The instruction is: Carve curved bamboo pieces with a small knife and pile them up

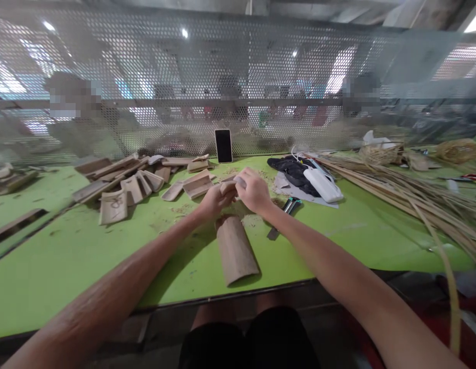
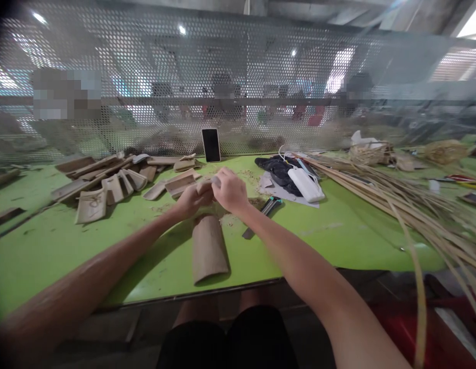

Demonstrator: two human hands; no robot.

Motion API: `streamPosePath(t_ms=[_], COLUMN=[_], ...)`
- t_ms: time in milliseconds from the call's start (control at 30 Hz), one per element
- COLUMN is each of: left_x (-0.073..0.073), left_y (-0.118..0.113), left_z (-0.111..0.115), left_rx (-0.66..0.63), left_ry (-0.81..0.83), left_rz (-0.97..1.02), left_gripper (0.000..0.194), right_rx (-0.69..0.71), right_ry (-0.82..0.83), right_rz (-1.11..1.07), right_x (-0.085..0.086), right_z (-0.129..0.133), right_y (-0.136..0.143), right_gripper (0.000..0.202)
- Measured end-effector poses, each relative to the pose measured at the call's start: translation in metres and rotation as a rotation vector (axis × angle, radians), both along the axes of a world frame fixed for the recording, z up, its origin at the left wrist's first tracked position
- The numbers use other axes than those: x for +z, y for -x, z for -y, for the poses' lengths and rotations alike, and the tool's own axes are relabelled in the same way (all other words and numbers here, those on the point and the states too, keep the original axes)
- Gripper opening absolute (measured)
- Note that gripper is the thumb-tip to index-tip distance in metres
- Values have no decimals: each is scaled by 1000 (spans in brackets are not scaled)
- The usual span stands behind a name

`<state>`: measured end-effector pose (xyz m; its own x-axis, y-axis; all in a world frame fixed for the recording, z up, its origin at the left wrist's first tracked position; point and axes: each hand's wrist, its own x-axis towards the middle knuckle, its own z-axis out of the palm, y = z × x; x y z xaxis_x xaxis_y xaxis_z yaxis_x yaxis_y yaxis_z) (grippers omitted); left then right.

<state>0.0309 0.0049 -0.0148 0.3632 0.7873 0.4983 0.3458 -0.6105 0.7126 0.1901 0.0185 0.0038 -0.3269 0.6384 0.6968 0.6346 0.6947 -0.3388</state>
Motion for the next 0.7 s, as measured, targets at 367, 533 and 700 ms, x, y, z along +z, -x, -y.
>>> streamPosePath(t_ms=[367, 533, 700], left_x=[-2, -4, 3], left_y=[1, 2, 0], left_z=[-4, -6, -2], left_rx=[-27, 92, -6], left_ry=[-24, -44, -10], left_rz=[-16, 19, 14], left_gripper=[18, 18, 17], right_rx=[-15, 108, 13], right_ry=[11, -68, 40], right_rz=[-5, 46, 102], right_x=[-1, 3, 6], right_z=[1, 8, -1], right_y=[-1, 5, -4], right_gripper=[16, 21, 19])
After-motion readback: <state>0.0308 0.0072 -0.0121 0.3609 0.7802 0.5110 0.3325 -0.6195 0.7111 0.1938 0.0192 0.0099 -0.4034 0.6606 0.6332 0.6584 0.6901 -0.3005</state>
